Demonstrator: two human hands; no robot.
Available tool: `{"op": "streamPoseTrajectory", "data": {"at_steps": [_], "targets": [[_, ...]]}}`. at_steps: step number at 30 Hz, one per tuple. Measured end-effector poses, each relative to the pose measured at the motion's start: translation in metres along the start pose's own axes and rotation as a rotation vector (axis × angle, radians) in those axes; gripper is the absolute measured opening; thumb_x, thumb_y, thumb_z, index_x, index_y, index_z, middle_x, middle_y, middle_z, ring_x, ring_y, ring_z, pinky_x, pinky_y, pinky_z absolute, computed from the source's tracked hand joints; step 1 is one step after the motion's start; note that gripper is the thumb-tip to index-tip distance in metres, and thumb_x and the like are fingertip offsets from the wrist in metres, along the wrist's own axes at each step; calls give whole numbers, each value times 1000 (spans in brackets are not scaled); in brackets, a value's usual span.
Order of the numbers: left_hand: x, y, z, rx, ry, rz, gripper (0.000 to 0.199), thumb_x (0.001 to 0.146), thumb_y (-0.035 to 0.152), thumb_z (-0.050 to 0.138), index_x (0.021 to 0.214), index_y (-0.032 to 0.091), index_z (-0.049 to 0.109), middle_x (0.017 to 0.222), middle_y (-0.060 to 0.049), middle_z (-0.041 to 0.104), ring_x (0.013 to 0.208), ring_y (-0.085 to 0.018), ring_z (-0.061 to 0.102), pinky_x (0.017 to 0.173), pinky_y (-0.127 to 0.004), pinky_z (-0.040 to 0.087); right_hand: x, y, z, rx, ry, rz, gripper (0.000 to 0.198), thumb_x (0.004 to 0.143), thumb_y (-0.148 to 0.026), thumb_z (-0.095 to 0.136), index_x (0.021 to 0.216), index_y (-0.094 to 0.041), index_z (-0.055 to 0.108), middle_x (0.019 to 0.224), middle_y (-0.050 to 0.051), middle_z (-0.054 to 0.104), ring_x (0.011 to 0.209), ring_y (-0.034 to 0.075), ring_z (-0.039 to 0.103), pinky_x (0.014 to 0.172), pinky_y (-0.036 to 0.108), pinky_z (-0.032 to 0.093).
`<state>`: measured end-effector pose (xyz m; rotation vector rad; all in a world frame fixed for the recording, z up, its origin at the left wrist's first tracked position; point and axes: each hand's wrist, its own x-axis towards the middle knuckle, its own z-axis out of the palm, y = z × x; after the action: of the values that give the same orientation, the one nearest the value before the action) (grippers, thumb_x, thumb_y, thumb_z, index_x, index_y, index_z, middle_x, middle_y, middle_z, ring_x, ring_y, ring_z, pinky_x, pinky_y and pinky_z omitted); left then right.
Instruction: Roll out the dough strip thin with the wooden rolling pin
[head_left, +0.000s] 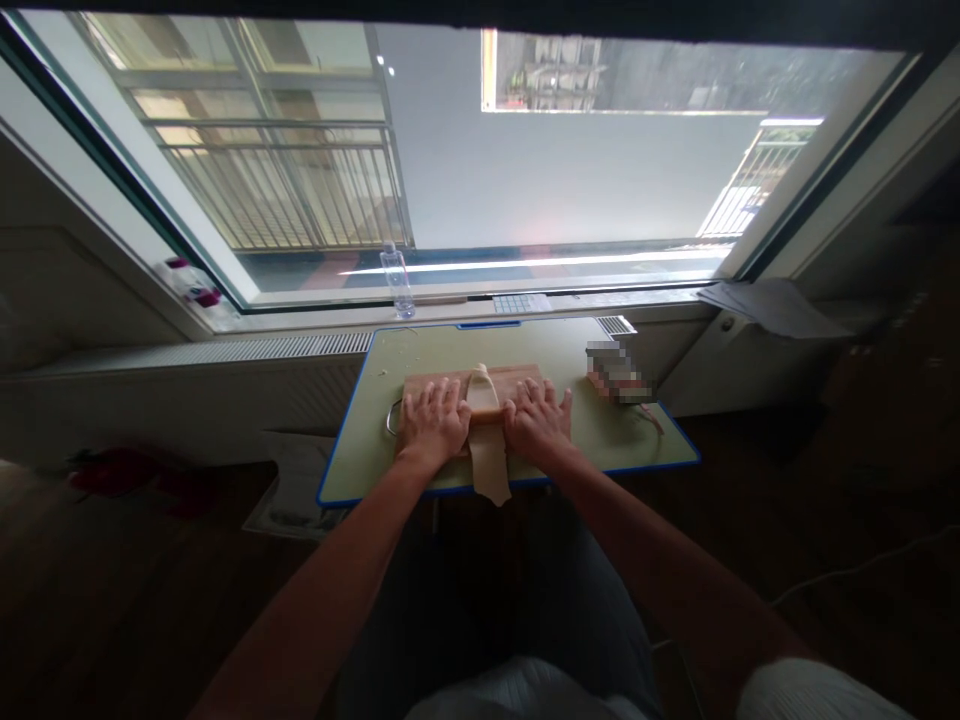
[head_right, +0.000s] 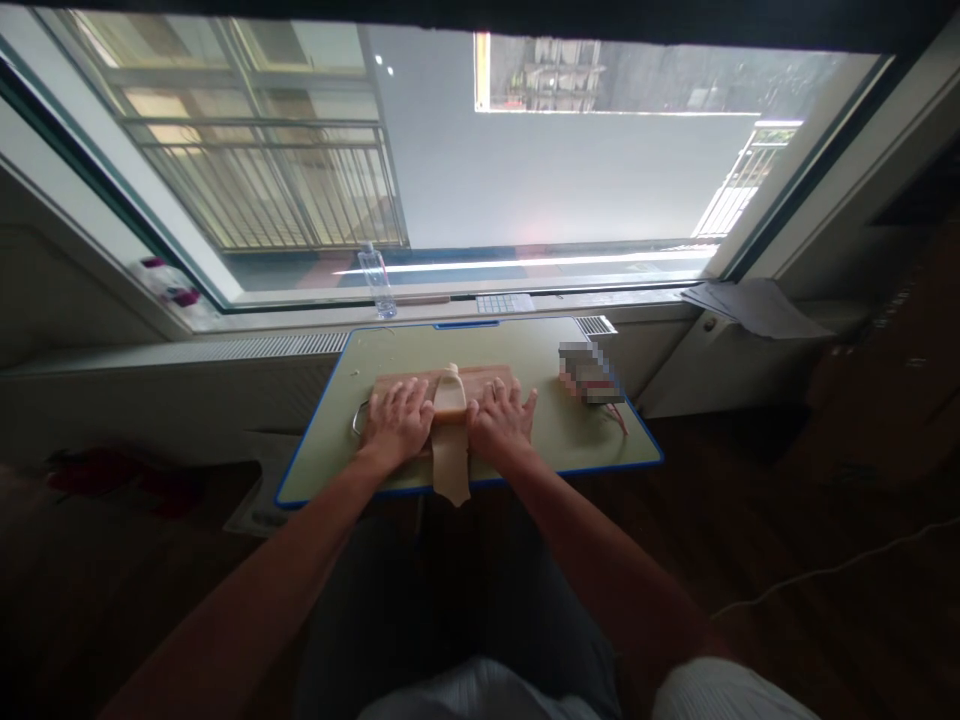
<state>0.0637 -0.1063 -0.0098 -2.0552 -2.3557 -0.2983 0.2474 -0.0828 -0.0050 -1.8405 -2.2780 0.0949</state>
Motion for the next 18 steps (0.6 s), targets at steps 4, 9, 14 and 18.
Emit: {"op": "streamPoseTrajectory", "data": {"at_steps": [4, 9, 14, 18], "targets": [[6, 1, -4, 4, -48, -8, 65, 107, 41, 29, 168, 26, 47, 177, -8, 41, 163, -32, 36, 135, -65, 22, 6, 0, -3, -16, -9, -28, 65, 111, -41, 27, 164, -12, 53, 175, 13, 41, 165, 41, 23, 131, 72, 9], [31, 2, -8, 8, -78, -31, 62, 107, 41, 32, 165, 27, 50, 176, -9, 44, 161, -31, 38, 135, -66, 21, 35, 2, -2, -20, -14, -52, 62, 110, -38, 31, 165, -18, 51, 175, 11, 42, 163, 39, 28, 131, 70, 13], [59, -3, -6, -3, -128, -20, 66, 106, 45, 28, 167, 25, 45, 176, -10, 42, 161, -32, 37, 133, -66, 24, 69, 5, 5, -11, -88, -28, 62, 110, -42, 32, 167, -23, 48, 177, 8, 40, 163, 38, 29, 132, 68, 17], [83, -9, -4, -38, -155, -20, 66, 105, 45, 29, 166, 25, 46, 176, -11, 42, 161, -33, 37, 132, -69, 24, 91, 4, 3, 9, -106, -41, 64, 109, -43, 36, 168, -22, 46, 176, 10, 40, 161, 38, 31, 130, 66, 24]]}}
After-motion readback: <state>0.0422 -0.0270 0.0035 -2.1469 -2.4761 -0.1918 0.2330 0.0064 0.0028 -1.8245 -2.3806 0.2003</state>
